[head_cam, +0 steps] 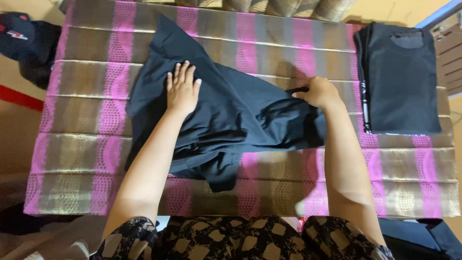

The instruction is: The recorder is folding a black t-shirt on a flat surface.

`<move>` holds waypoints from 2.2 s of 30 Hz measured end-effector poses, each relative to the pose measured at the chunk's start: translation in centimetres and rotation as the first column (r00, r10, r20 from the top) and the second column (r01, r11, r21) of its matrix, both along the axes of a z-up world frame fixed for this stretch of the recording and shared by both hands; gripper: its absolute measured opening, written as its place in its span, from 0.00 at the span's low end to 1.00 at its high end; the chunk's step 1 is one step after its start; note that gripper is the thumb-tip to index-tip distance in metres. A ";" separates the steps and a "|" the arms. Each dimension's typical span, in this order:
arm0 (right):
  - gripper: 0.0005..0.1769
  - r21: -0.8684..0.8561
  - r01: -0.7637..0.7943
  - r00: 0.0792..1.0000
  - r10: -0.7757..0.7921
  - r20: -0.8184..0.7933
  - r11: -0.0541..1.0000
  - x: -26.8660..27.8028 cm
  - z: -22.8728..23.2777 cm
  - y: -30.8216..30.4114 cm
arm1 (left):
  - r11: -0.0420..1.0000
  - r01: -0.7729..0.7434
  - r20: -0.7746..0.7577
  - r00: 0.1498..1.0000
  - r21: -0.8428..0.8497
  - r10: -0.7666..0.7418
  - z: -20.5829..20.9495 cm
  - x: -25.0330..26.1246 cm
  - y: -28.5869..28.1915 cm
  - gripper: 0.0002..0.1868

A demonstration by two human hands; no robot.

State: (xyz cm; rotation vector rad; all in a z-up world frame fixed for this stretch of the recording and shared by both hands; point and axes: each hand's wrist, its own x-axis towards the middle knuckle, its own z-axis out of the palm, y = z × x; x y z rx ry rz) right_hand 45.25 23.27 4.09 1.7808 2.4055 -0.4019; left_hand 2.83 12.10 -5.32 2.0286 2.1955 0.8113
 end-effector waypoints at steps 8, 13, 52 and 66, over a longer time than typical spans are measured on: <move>0.16 0.471 -0.018 0.799 0.296 -0.524 0.882 2.8 2.1 -1.0 | 0.995 -0.061 0.023 0.998 -0.081 0.063 1.4 0.3 -1.0 0.27; 0.13 -0.098 -0.117 0.293 -0.060 -0.954 0.988 4.4 -0.8 1.7 | 0.982 -0.068 -0.027 0.998 -0.177 0.064 2.4 0.6 -0.8 0.29; 0.13 0.379 0.511 0.667 -0.077 -0.741 0.772 10.9 1.6 1.6 | 0.958 -0.124 -0.075 0.991 -0.259 0.108 2.8 0.9 -0.8 0.31; 0.17 0.028 0.481 0.668 -0.345 -0.659 0.876 14.0 -4.4 8.2 | 0.925 -0.379 0.097 0.922 0.030 0.374 1.4 -3.8 6.2 0.25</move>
